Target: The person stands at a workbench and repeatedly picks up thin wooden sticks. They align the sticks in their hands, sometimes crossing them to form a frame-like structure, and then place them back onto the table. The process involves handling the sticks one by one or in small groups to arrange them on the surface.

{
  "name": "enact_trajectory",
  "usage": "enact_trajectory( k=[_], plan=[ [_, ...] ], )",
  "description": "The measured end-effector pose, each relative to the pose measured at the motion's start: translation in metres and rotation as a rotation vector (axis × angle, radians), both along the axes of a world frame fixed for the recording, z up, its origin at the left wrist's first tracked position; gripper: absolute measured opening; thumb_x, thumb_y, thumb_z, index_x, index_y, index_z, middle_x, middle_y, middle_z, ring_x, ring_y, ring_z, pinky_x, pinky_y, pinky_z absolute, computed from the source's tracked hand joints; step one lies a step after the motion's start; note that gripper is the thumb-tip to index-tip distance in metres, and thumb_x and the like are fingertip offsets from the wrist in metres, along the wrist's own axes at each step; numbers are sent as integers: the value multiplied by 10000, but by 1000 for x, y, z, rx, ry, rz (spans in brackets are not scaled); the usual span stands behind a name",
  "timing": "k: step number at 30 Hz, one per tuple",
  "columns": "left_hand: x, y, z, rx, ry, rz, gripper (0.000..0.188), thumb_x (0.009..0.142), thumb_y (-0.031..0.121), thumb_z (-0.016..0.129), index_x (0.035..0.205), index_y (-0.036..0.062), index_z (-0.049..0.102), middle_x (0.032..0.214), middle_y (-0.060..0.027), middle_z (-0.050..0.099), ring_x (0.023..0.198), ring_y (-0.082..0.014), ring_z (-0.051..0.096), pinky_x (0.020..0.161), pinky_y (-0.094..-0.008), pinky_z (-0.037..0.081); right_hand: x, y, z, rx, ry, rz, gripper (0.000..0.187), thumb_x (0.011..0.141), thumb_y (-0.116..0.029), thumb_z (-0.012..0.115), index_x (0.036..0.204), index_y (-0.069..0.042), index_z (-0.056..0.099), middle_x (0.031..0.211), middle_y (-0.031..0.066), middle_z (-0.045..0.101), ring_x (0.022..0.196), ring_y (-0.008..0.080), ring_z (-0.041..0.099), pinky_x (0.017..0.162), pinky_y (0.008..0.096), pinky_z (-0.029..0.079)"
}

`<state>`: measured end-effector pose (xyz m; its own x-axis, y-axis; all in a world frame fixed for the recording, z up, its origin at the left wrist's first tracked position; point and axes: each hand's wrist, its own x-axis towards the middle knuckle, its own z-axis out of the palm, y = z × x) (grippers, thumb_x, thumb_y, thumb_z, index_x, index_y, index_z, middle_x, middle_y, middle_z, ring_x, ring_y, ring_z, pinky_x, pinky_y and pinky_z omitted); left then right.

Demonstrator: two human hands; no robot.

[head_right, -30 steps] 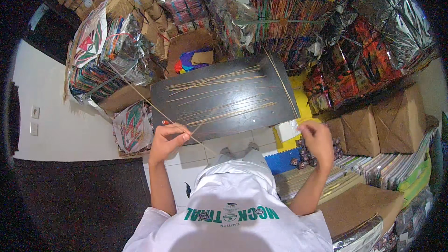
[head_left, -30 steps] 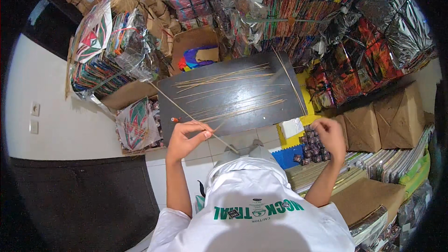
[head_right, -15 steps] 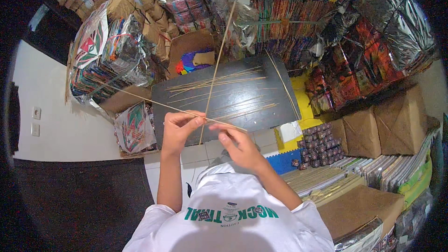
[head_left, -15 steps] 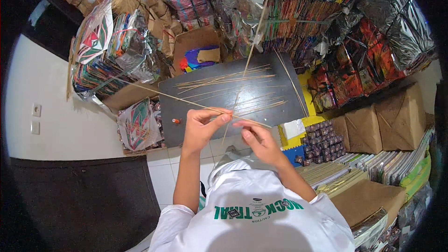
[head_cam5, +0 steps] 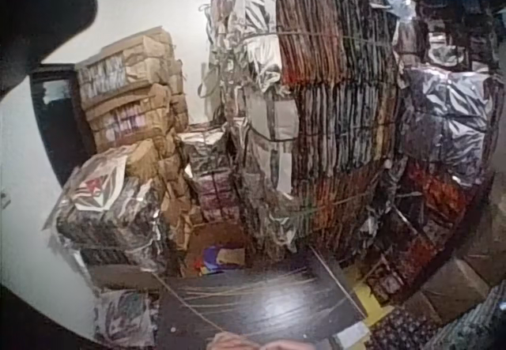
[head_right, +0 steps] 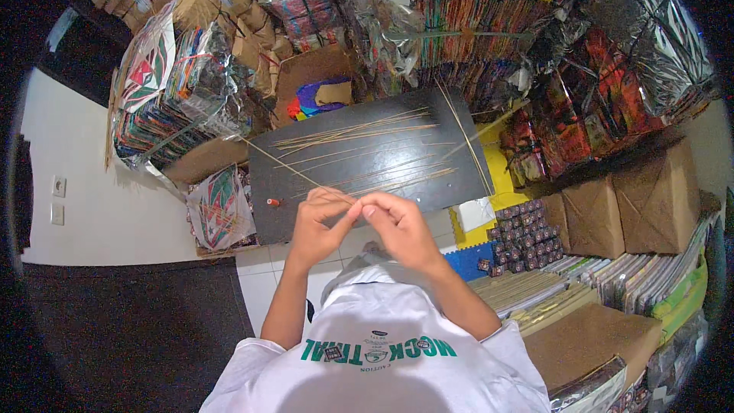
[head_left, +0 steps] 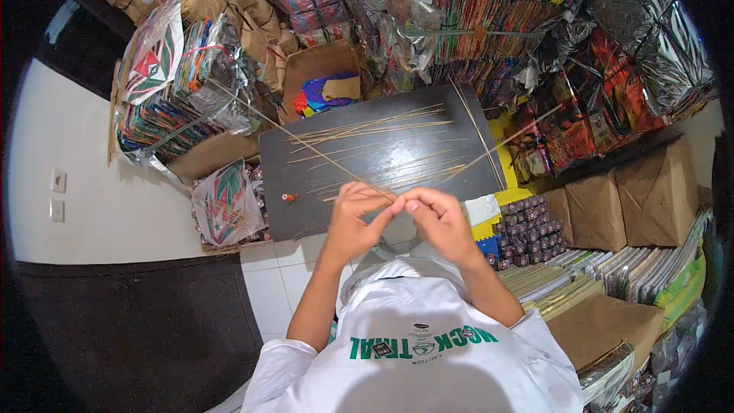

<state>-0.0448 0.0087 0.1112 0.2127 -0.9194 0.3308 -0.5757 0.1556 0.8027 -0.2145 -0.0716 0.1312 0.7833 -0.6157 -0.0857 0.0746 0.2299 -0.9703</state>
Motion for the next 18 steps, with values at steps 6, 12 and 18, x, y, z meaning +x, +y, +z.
enact_trajectory(
  k=[6, 12, 18],
  plan=[
    [1, 3, -9, 11, -101, 99, 80, 800, 96, 690, 865, 59, 718, 893, -51, 709, 903, -236, 647, 921, -385, 410, -11, -10, 0, -56, 76, 64, 170, 966, -119, 571, 1016, -6, 687, 844, -17, 646, 688, 33, 473, 603, 202, 374],
    [58, 37, -7, 128, -169, 165, 77, 777, 122, 684, 778, 46, 694, 815, -59, 696, 818, -247, 644, 848, -370, 439, -61, -39, 12, -442, 237, -71, 131, 924, -92, 612, 936, -2, 707, 846, 30, 666, 740, 81, 553, 667, 237, 434],
    [92, 76, 2, 297, 158, -3, 88, 738, 37, 720, 818, 1, 728, 798, -83, 698, 786, -149, 636, 824, -316, 473, -125, -73, 3, -470, 441, -512, 113, 915, -76, 619, 906, 14, 687, 832, 37, 683, 755, 127, 606, 709, 275, 477]
  ],
)
